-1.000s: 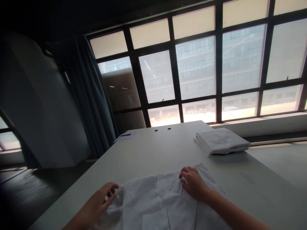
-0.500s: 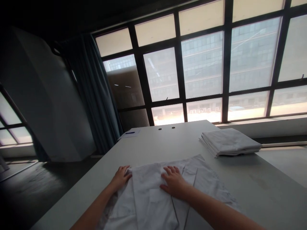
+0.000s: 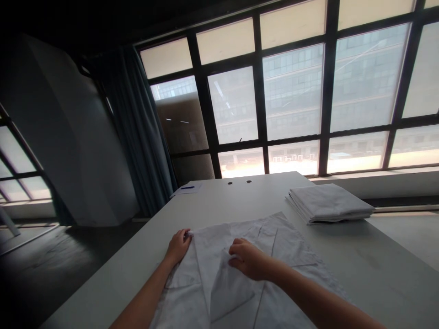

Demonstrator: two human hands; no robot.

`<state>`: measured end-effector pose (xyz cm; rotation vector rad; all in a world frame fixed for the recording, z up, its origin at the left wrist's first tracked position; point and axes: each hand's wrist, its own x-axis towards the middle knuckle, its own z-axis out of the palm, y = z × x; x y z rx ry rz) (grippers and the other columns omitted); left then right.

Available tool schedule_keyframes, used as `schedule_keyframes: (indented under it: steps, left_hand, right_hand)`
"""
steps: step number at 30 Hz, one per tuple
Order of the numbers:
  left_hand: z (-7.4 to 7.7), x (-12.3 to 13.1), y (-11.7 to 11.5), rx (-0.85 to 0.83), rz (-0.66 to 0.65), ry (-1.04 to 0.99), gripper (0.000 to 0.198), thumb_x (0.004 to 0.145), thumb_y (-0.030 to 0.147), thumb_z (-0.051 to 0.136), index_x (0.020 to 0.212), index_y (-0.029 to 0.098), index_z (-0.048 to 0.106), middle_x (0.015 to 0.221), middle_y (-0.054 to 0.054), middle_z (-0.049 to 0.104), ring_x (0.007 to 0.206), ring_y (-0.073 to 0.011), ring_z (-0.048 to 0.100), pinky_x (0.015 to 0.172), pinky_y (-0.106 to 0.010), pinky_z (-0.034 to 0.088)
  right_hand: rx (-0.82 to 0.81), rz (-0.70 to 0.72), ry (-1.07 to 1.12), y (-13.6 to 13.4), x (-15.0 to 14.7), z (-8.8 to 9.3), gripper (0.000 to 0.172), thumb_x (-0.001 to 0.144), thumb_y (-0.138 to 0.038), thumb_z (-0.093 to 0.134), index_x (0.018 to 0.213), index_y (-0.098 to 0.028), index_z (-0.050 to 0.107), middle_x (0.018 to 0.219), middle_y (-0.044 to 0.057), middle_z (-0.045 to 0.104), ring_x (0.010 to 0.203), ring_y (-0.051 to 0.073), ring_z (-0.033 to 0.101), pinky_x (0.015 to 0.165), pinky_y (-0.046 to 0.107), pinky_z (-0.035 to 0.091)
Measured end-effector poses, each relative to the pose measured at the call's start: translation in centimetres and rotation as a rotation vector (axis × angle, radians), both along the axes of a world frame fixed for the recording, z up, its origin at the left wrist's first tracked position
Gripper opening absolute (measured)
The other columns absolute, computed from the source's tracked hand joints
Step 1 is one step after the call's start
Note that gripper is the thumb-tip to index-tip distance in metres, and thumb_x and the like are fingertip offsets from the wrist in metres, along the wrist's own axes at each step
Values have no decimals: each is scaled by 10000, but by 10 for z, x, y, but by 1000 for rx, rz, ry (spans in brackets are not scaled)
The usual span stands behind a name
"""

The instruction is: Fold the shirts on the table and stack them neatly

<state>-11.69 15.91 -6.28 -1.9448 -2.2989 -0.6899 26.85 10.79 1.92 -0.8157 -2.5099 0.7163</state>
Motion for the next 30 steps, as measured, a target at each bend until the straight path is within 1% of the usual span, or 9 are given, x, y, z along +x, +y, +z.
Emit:
schedule_keyframes:
  steps: [3, 7, 11, 14, 17, 19, 23, 26, 30]
  left_hand:
    - [1, 0, 1, 8, 3, -13, 314, 936, 247, 539, 1229, 175, 628, 1225, -91, 664, 1112, -233, 594, 975, -310, 412]
    - [1, -2, 1, 18, -9, -39, 349, 915, 212, 520, 1242, 165, 635, 1204, -97, 670, 1089, -240, 598, 972, -327, 418]
    - [1, -3, -1, 22, -58, -65, 391, 833, 187, 578, 1211, 202, 673, 1138, -76, 682, 1068, -253, 596, 965, -339, 417]
    - [3, 0, -3, 31, -102, -94, 329, 758, 161, 623, 1065, 219, 727, 1067, -62, 687, 1044, -261, 596, 962, -344, 415]
    - [7, 3, -7, 56, -151, -144, 296, 734, 147, 626, 1003, 218, 727, 1045, -53, 688, 1049, -253, 598, 979, -339, 418]
    - [10, 3, -10, 73, -178, -190, 262, 753, 167, 611, 987, 211, 721, 1043, -55, 694, 1054, -248, 608, 981, -335, 431]
    - [15, -6, -9, 84, -189, -292, 231, 808, 224, 546, 956, 206, 722, 990, -51, 725, 964, -230, 658, 885, -309, 484]
    - [17, -17, -3, 50, -182, -364, 251, 787, 242, 541, 936, 193, 737, 891, -43, 747, 846, -216, 683, 782, -288, 501]
    - [20, -24, 10, -33, -218, -441, 264, 724, 249, 584, 907, 164, 754, 837, -48, 759, 775, -207, 692, 701, -268, 511]
  right_hand:
    - [-234, 72, 96, -12, 41, 34, 287, 882, -406, 629, 1095, -221, 684, 1021, 31, 681, 888, 173, 598, 808, 263, 475]
    - [-470, 197, -225, -28, 99, 73, 409, 730, -443, 776, 1047, -186, 751, 779, -31, 672, 680, 126, 564, 649, 223, 443]
    - [-524, 222, -527, -45, 123, 86, 385, 622, -504, 843, 905, -246, 804, 687, -53, 684, 624, 124, 587, 633, 232, 422]
    - [-518, 198, -590, -54, 120, 73, 319, 681, -560, 782, 882, -313, 800, 805, -35, 745, 719, 166, 665, 653, 257, 436]
    - [-370, -20, -579, -52, 111, 45, 349, 699, -538, 738, 964, -314, 769, 898, 11, 751, 771, 224, 683, 639, 300, 447]
    - [-232, -141, -510, -45, 106, 22, 403, 695, -493, 725, 1044, -291, 726, 977, 51, 731, 855, 267, 676, 719, 348, 470]
    - [-151, -184, -317, -25, 94, -17, 447, 755, -411, 657, 1167, -240, 627, 1153, 103, 664, 1017, 274, 645, 891, 371, 459]
    - [-139, -279, -244, -11, 84, -36, 430, 786, -340, 615, 1195, -211, 589, 1108, 103, 673, 996, 247, 639, 878, 336, 450]
    - [-112, -319, -246, 7, 74, -48, 200, 796, -310, 596, 956, -197, 640, 935, 78, 684, 872, 227, 611, 776, 316, 428]
